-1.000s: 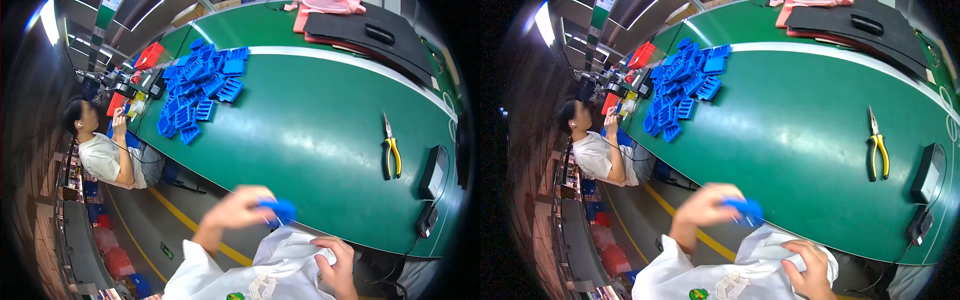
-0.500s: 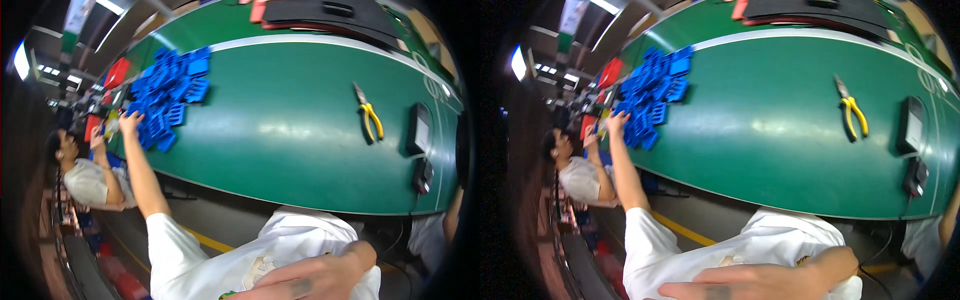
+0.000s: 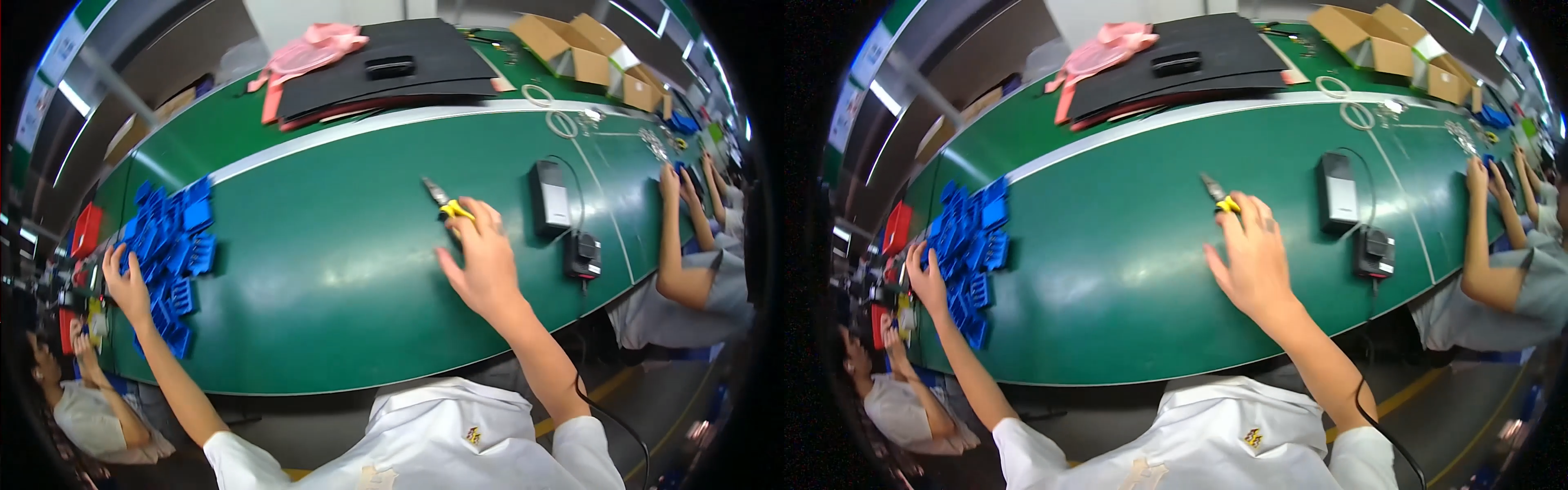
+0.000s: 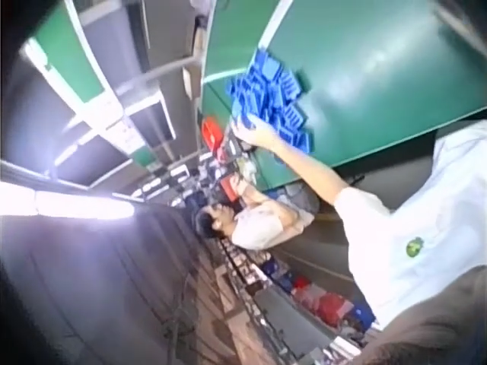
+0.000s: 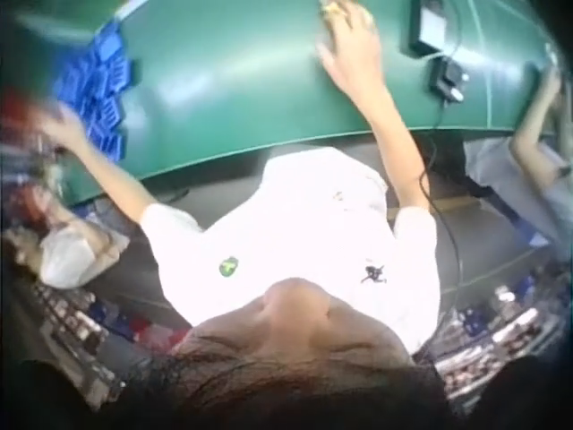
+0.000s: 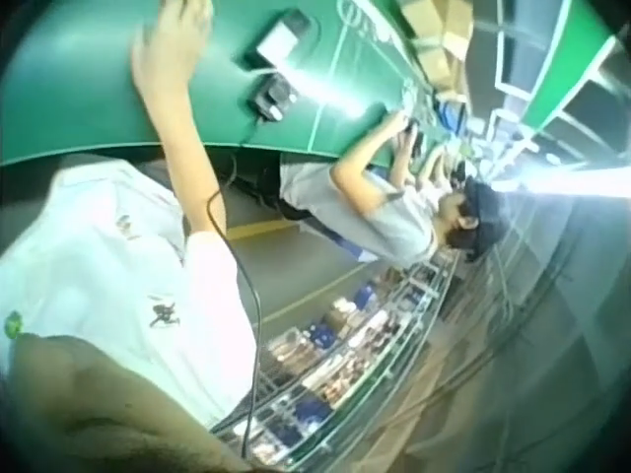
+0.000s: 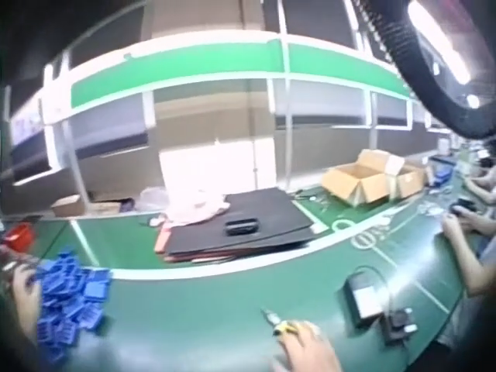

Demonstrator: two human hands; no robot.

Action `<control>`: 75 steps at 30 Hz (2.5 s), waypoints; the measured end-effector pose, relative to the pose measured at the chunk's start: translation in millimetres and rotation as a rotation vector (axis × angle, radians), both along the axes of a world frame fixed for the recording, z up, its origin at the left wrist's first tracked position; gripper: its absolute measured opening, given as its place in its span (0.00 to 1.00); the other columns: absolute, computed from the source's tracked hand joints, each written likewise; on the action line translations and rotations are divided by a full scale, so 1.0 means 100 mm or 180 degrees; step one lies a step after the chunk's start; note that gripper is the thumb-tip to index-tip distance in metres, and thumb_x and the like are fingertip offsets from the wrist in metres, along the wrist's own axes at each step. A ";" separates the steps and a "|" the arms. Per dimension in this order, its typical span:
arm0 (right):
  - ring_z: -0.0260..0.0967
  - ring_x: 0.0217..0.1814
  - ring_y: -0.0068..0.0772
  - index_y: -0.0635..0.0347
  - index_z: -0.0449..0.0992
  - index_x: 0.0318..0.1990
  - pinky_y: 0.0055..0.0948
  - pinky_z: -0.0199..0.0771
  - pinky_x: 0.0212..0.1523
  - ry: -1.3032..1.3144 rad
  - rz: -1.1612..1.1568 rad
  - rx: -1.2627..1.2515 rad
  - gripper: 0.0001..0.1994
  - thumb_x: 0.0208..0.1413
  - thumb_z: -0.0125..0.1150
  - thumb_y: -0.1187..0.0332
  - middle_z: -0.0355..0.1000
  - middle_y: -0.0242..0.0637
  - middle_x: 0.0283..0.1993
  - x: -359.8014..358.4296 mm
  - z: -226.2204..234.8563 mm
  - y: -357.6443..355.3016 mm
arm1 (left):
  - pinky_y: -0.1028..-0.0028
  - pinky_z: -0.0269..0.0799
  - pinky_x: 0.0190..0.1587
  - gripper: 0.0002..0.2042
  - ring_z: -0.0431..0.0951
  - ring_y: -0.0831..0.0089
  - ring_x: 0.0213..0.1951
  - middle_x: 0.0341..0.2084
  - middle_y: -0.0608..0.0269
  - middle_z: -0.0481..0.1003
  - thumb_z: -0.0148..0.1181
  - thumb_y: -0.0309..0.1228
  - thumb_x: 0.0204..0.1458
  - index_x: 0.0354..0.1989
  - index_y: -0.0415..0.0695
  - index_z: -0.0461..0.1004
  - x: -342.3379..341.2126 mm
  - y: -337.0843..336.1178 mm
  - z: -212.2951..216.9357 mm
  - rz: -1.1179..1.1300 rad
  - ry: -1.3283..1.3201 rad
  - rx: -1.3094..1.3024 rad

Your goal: Soldering or heat-staking small components into blue plastic housings at an industrial assembly station.

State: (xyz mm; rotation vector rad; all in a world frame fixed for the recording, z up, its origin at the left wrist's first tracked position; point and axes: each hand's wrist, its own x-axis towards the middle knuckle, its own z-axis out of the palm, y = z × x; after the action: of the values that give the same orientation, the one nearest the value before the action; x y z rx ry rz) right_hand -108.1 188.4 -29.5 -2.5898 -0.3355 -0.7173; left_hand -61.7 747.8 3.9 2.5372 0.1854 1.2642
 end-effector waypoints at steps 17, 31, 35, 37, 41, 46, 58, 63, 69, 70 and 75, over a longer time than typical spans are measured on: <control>0.66 0.44 0.48 0.66 0.72 0.28 0.41 0.72 0.43 0.0180 0.0316 0.1000 0.07 0.46 0.61 0.70 0.68 0.46 0.38 0.92 -0.49 -0.14 | 0.70 0.67 0.23 0.09 0.71 0.64 0.19 0.19 0.57 0.69 0.59 0.17 0.44 0.35 0.39 0.75 0.40 -4.06 -0.72 -0.3518 0.0837 -0.0291; 0.66 0.49 0.55 0.62 0.60 0.57 0.45 0.70 0.47 0.0957 0.0745 0.0719 0.28 0.46 0.61 0.74 0.61 0.49 0.49 0.85 -0.40 -0.22 | 0.65 0.67 0.30 0.11 0.71 0.63 0.28 0.23 0.62 0.68 0.68 0.30 0.39 0.34 0.45 0.78 0.33 -4.04 -0.69 -0.2857 0.1272 0.0641; 0.65 0.52 0.52 0.64 0.58 0.59 0.43 0.71 0.49 0.1100 0.0734 0.0551 0.33 0.43 0.63 0.74 0.62 0.50 0.49 0.82 -0.34 -0.22 | 0.66 0.68 0.30 0.05 0.72 0.64 0.28 0.22 0.63 0.69 0.65 0.27 0.42 0.30 0.46 0.78 0.41 -3.95 -0.74 -0.2445 0.1124 0.0227; 0.68 0.49 0.52 0.61 0.59 0.59 0.44 0.72 0.46 0.1160 0.0478 0.0495 0.30 0.46 0.62 0.70 0.66 0.50 0.48 0.87 -0.33 -0.27 | 0.66 0.68 0.29 0.05 0.72 0.65 0.27 0.20 0.63 0.68 0.63 0.25 0.43 0.30 0.46 0.78 0.43 -3.87 -0.75 -0.2166 0.1191 0.0180; 0.72 0.38 0.54 0.61 0.62 0.56 0.48 0.72 0.38 0.1205 0.0127 0.0457 0.25 0.51 0.59 0.64 0.74 0.50 0.35 0.92 -0.31 -0.37 | 0.66 0.68 0.29 0.08 0.72 0.65 0.25 0.19 0.63 0.68 0.62 0.25 0.44 0.34 0.46 0.78 0.44 -3.89 -0.73 -0.2186 0.1239 0.0260; 0.72 0.29 0.54 0.58 0.61 0.58 0.49 0.72 0.30 0.1054 0.0453 0.0467 0.26 0.51 0.59 0.64 0.74 0.48 0.26 0.91 -0.39 -0.29 | 0.66 0.67 0.31 0.10 0.71 0.64 0.25 0.20 0.61 0.69 0.61 0.26 0.45 0.38 0.44 0.76 0.44 -3.87 -0.73 -0.2484 0.1408 0.0237; 0.72 0.31 0.52 0.63 0.72 0.34 0.46 0.72 0.32 0.0733 0.0883 0.0730 0.09 0.49 0.59 0.67 0.73 0.46 0.28 0.77 -0.40 -0.09 | 0.67 0.64 0.31 0.11 0.69 0.65 0.25 0.19 0.62 0.68 0.62 0.26 0.42 0.37 0.40 0.75 0.41 -3.96 -0.78 -0.2758 0.1285 0.0324; 0.73 0.33 0.52 0.62 0.74 0.31 0.46 0.72 0.34 0.0948 0.0808 0.0717 0.08 0.49 0.57 0.66 0.73 0.46 0.29 0.80 -0.43 -0.09 | 0.68 0.64 0.30 0.11 0.69 0.66 0.23 0.20 0.62 0.68 0.63 0.25 0.42 0.37 0.41 0.76 0.40 -3.96 -0.79 -0.2789 0.1297 0.0195; 0.72 0.32 0.51 0.61 0.73 0.30 0.46 0.71 0.32 0.0985 0.0830 0.0770 0.08 0.50 0.57 0.65 0.72 0.45 0.29 0.81 -0.44 -0.10 | 0.70 0.64 0.27 0.11 0.68 0.68 0.21 0.20 0.62 0.68 0.62 0.23 0.42 0.36 0.41 0.76 0.38 -3.98 -0.76 -0.2780 0.1348 -0.0088; 0.72 0.32 0.50 0.61 0.73 0.30 0.46 0.71 0.32 0.0976 0.0847 0.0833 0.08 0.50 0.57 0.66 0.72 0.45 0.29 0.80 -0.44 -0.10 | 0.70 0.64 0.26 0.11 0.67 0.68 0.21 0.19 0.62 0.68 0.62 0.22 0.42 0.36 0.41 0.76 0.37 -3.98 -0.76 -0.2790 0.1354 -0.0118; 0.71 0.31 0.50 0.61 0.72 0.29 0.45 0.70 0.31 0.0813 0.0921 0.0944 0.09 0.49 0.60 0.65 0.72 0.43 0.29 0.79 -0.43 -0.12 | 0.70 0.63 0.26 0.11 0.67 0.68 0.20 0.19 0.61 0.67 0.62 0.21 0.42 0.36 0.40 0.76 0.39 -3.96 -0.76 -0.2880 0.1378 -0.0106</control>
State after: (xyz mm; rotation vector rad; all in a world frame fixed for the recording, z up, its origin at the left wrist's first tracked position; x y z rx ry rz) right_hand -29.4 176.5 -72.7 -2.2541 -0.4708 -0.3035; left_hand -22.5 352.3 -72.5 2.3386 -0.7564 0.3583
